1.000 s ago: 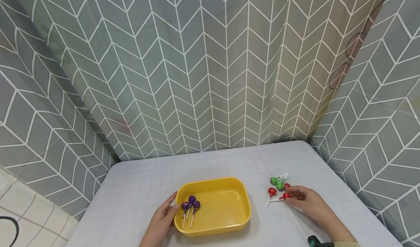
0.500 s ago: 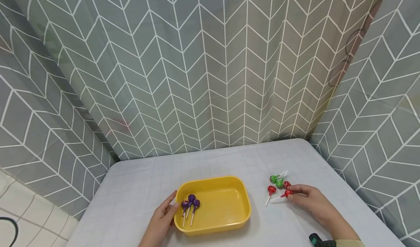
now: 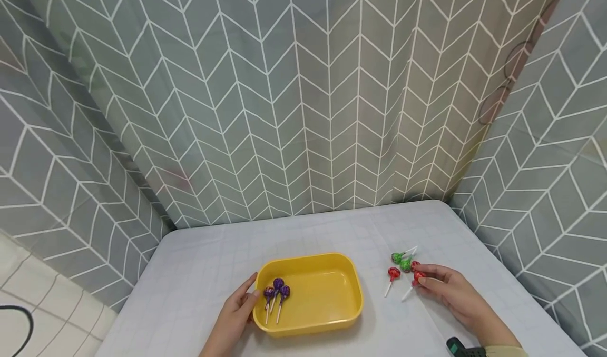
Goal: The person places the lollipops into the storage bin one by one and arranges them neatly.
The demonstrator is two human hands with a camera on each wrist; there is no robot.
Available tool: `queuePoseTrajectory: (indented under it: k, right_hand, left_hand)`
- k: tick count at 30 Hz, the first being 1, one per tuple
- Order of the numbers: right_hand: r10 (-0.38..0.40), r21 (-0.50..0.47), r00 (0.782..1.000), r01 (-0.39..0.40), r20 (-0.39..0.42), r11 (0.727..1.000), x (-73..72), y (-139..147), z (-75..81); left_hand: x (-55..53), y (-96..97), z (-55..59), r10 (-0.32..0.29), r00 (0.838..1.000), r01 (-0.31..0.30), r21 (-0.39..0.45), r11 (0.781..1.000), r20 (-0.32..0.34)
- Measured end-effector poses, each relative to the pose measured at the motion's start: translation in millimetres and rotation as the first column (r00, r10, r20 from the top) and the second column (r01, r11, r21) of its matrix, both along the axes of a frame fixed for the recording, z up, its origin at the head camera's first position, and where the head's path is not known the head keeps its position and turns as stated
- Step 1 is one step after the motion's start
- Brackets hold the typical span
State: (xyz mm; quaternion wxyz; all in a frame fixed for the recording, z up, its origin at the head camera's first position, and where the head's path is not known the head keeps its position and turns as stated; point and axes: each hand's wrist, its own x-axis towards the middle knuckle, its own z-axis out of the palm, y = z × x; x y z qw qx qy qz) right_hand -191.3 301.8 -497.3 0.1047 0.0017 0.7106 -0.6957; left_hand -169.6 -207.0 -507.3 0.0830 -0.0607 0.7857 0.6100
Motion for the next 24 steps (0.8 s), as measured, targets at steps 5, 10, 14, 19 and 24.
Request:
queuePoseTrajectory:
  k: [5, 10, 14, 19, 24]
  right_hand:
    - [-0.04, 0.081, 0.999, 0.04, 0.005, 0.996, -1.0, -4, -1.8]
    - [-0.06, 0.168, 0.998, 0.063, -0.025, 0.984, -0.9, -9, -3.0]
    - [-0.064, 0.198, 0.997, 0.072, -0.047, 0.977, -0.9, -12, -1.2]
    - [-0.069, 0.245, 0.995, 0.086, -0.075, 0.966, -0.4, -14, 3.1]
    - [-0.053, 0.303, 0.993, 0.082, -0.103, 0.95, 0.2, -16, 7.6]
  left_hand:
    - [-0.7, -0.1, -1.4, -0.004, 1.0, 0.004, 0.008, 1.0, 0.005]
    - [0.2, -0.5, 0.5, 0.003, 1.0, -0.003, 0.0, 1.0, -0.004]
    - [0.8, -1.1, 2.1, 0.008, 1.0, -0.008, -0.005, 1.0, -0.014]
    - [0.8, -0.6, 2.4, 0.009, 1.0, -0.009, -0.004, 1.0, -0.019]
    - [0.3, -0.2, 2.3, 0.004, 1.0, -0.004, 0.008, 1.0, -0.018]
